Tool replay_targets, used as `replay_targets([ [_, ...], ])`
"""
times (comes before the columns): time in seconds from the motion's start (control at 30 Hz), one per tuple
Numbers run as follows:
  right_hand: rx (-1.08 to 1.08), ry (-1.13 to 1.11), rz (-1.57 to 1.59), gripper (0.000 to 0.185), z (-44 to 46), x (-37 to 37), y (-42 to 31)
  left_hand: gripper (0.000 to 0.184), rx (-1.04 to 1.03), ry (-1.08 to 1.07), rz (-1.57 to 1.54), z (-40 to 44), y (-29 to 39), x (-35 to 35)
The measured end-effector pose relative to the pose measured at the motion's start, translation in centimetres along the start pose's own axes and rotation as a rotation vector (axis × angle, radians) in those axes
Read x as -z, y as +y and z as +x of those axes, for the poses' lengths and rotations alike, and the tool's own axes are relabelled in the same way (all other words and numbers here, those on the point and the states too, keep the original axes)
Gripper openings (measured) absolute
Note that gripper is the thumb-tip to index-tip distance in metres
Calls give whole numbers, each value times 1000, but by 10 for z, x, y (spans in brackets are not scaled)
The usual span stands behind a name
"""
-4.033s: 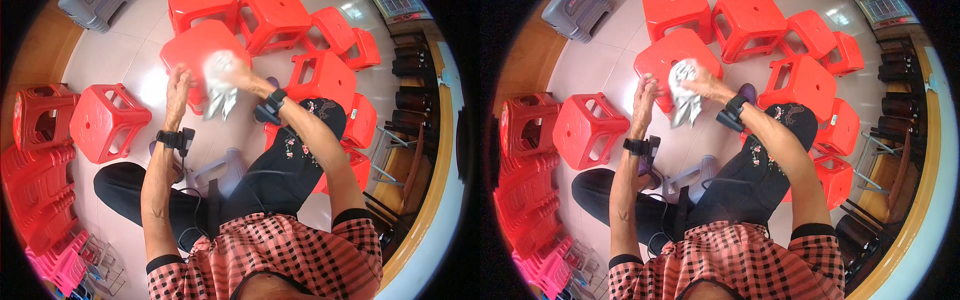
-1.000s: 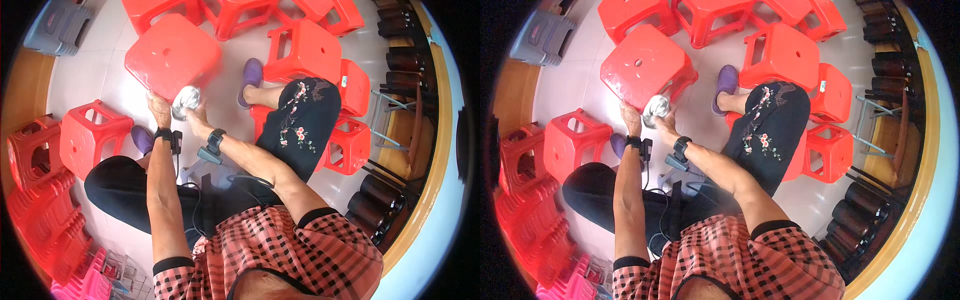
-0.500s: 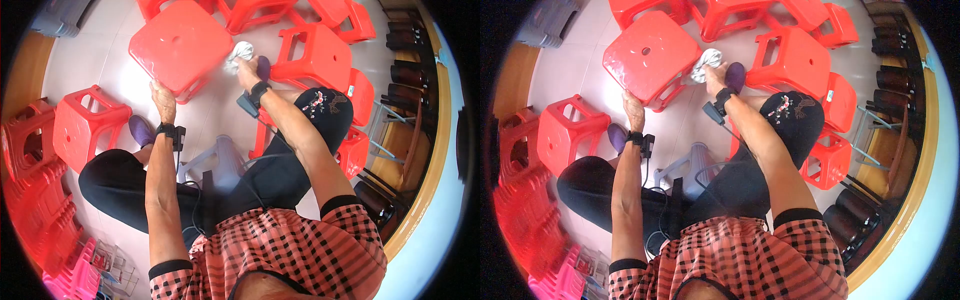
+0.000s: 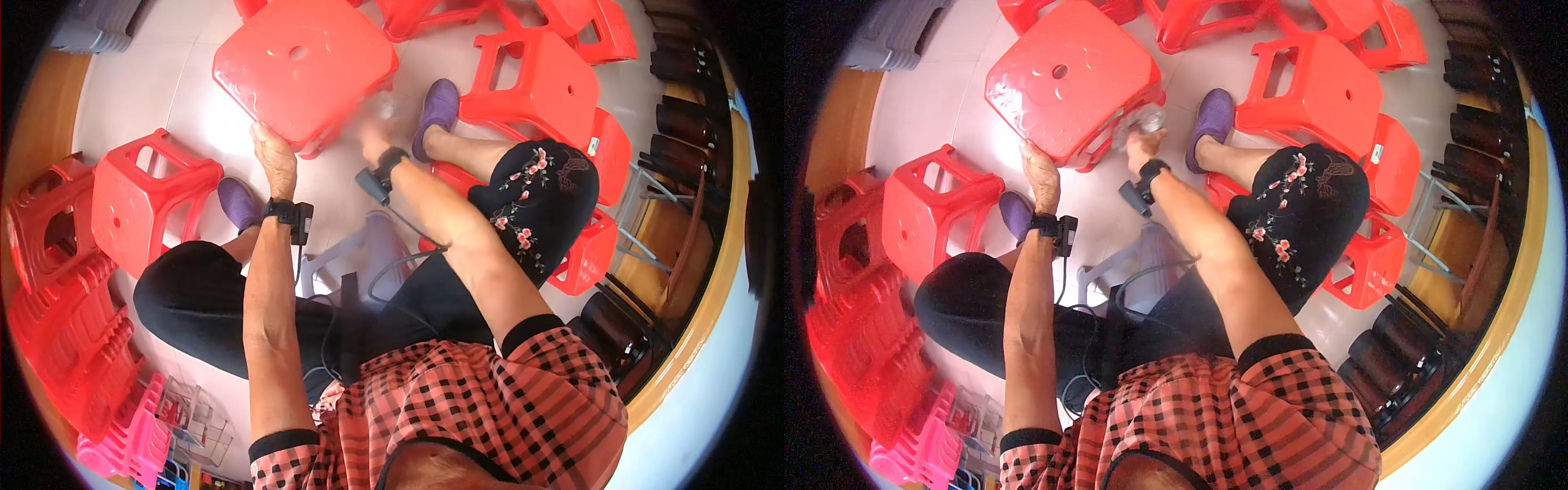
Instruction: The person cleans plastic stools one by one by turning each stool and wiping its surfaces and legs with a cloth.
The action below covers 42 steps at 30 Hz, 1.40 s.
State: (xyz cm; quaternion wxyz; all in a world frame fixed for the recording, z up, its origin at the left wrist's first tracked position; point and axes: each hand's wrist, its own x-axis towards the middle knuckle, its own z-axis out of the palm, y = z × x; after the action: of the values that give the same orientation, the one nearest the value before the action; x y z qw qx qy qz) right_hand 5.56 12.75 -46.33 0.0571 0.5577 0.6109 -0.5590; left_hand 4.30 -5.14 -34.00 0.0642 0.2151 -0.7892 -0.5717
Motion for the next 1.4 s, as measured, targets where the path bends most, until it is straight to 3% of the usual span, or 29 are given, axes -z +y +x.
replay_targets([
  [0.1, -71, -310, -45, 71, -25, -13, 30, 50, 18, 1, -12, -2, 8, 2],
  [0.23, -56, -511, -125, 66, -71, 4, 30, 50, 4, -37, -29, -2, 5, 3],
  [0.33, -63, -659, 85, 61, -14, -5, 63, 50, -23, -60, 27, 1, 4, 6],
  [0.43, -10, -461, 164, 61, -26, 59, -25, 49, -22, -45, 5, -2, 10, 5],
  [0.53, 94, -89, 27, 71, -6, 73, -73, 50, -34, -26, 0, -2, 7, 5],
  [0.57, 9, -154, 112, 86, -21, 80, -91, 50, -42, -26, 4, -1, 6, 4],
  [0.67, -96, -289, 327, 92, -29, 86, -91, 53, -1, -32, -21, -4, 14, 4],
  [0.7, -96, -153, 228, 80, -35, 85, -93, 53, 8, -43, 0, -4, 15, 5],
  [0.8, 13, -93, 69, 69, -30, 97, -100, 54, 26, -62, 31, -4, 18, 6],
  [0.87, 83, 217, 113, 66, -22, 99, -108, 55, 36, -57, 35, -7, 23, 7],
  [0.93, 179, 155, 226, 47, -29, 105, -133, 55, 86, -77, 40, -9, 30, 10],
  [1.03, 157, -307, 233, 53, -14, 104, -156, 54, 77, -64, 11, -9, 32, 9],
  [1.13, 188, -303, 160, 57, -26, 98, -160, 52, 15, -37, 35, 8, 30, 16],
  [1.2, 275, -285, 83, 81, -28, 81, -155, 51, -120, -40, 108, 36, 11, 34],
  [1.23, 281, -336, 143, 69, -29, 72, -151, 49, -354, -54, 100, 46, 7, 49],
  [1.27, 287, -384, 206, 58, -33, 62, -148, 45, -210, -29, 18, 63, 0, 52],
  [1.3, 278, -310, 160, 61, -41, 49, -144, 43, -199, -23, 44, 82, -17, 60],
  [1.4, 240, -390, 198, 65, -103, 29, -156, 38, -253, 55, 164, 117, -46, 87],
])
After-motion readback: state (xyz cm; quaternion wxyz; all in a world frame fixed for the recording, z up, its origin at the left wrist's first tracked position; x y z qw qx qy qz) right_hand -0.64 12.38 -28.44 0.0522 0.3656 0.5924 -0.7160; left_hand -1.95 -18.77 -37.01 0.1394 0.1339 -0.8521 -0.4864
